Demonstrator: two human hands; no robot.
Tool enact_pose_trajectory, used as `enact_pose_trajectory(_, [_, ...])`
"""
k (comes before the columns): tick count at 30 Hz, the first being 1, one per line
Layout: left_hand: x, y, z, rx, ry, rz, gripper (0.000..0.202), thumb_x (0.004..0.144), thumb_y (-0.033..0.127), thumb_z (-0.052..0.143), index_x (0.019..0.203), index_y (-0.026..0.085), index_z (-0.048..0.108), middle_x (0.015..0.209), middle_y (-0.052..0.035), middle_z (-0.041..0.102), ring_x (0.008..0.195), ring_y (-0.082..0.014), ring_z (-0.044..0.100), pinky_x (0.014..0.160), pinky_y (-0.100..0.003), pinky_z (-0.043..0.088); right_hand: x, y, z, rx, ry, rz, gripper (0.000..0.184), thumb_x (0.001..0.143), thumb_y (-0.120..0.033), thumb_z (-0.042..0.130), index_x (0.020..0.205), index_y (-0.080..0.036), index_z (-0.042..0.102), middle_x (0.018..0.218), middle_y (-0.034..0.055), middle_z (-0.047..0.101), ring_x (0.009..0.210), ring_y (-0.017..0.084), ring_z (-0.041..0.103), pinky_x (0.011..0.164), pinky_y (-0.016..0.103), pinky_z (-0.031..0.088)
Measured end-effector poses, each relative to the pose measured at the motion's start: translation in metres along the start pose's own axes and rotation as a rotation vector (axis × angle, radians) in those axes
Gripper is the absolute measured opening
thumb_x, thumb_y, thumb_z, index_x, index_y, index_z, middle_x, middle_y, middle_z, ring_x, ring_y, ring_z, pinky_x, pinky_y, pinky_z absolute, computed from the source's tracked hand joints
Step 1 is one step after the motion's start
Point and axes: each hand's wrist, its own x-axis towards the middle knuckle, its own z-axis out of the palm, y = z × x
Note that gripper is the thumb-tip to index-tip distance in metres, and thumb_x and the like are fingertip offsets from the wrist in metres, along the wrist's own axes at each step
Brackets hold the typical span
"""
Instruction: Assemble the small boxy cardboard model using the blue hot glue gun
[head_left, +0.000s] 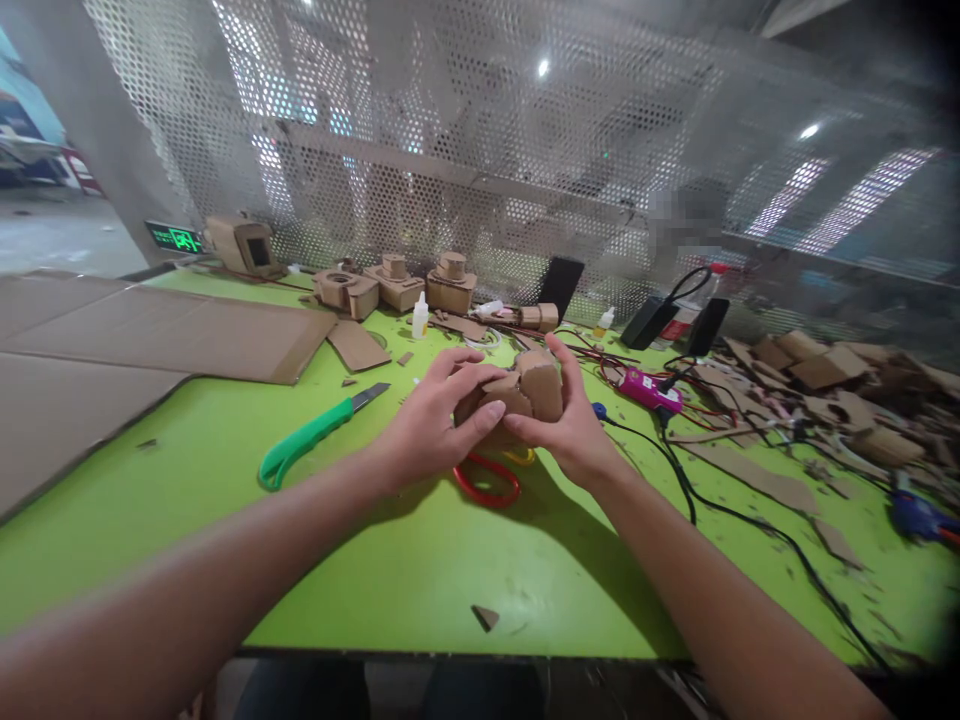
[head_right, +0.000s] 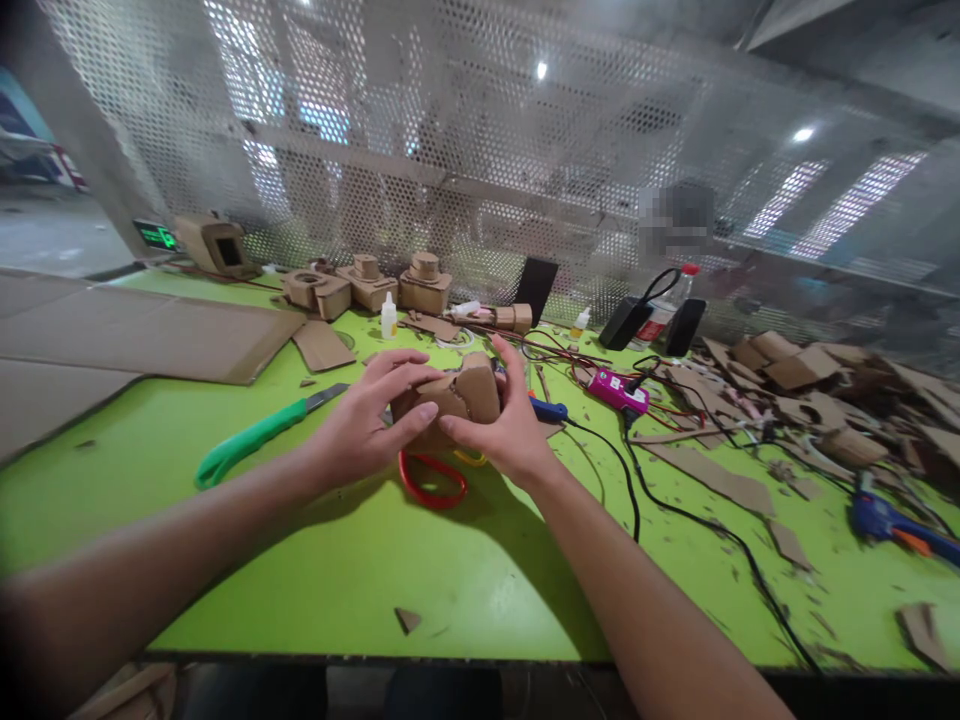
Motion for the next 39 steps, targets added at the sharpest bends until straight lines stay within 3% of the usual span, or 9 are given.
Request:
enact_pose_trajectory(10, [0.003,0.002,-0.002,-0.265,0.038,-0.115,0.032,0.097,0.03,0.051,0.114,0.023,0.077,0.128,-0.0104,0.064,0.128,-0.0273,0.056,0.115,-0.046,0.041,0.002,-0.002,0.001,0.029,0.01,0.042,0.119,0.054,-0.034,0.097,0.153,-0.04,0.03,0.119,0.0031,0.066,0.1,0.025,0.069,0.089,0.046,0.062])
enact_pose_trajectory(16, [0.005,0.0,-0.002,-0.272,0.066,-0.193,0.029,0.095,0.034,0.057,0.107,0.021,0.081,0.125,-0.0123,0.066,0.127,-0.029,0.057,0.112,-0.046,0.045,0.001,0.001,0.0,0.028,-0.029,0.05,0.12,0.057,-0.033,0.097,0.155,-0.041,0.027,0.127,0.005,0.063,0.105,0.026,0.068,0.088,0.044,0.062])
enact_pose_trajectory(22, [0.004,-0.001,-0.004,-0.303,0.058,-0.172,0.027,0.092,0.037,0.064,0.11,0.026,0.081,0.123,-0.0098,0.07,0.125,-0.0299,0.059,0.112,-0.048,0.045,0.002,0.003,-0.002,0.026,-0.047,0.05,0.122,0.056,-0.033,0.097,0.155,-0.041,0.027,0.136,0.0071,0.058,0.11,0.027,0.068,0.09,0.044,0.062])
enact_pose_trajectory(33, [0.007,-0.003,-0.013,-0.221,-0.051,-0.144,0.037,0.091,0.042,0.066,0.119,0.02,0.078,0.134,-0.0133,0.068,0.131,-0.0303,0.059,0.113,-0.046,0.045,0.001,0.003,-0.004,-0.024,-0.081,0.041,0.125,0.058,-0.039,0.096,0.158,-0.041,0.022,0.144,0.0093,0.053,0.118,0.031,0.065,0.1,0.048,0.057])
enact_pose_trajectory(39, [0.007,-0.006,-0.01,-0.224,0.016,-0.133,0.04,0.096,0.044,0.059,0.115,0.015,0.08,0.125,-0.0153,0.073,0.12,-0.0283,0.066,0.107,-0.042,0.051,0.001,0.002,-0.002,0.008,-0.102,0.065,0.126,0.057,-0.037,0.097,0.158,-0.041,0.021,0.143,0.0093,0.053,0.113,0.03,0.068,0.098,0.049,0.058])
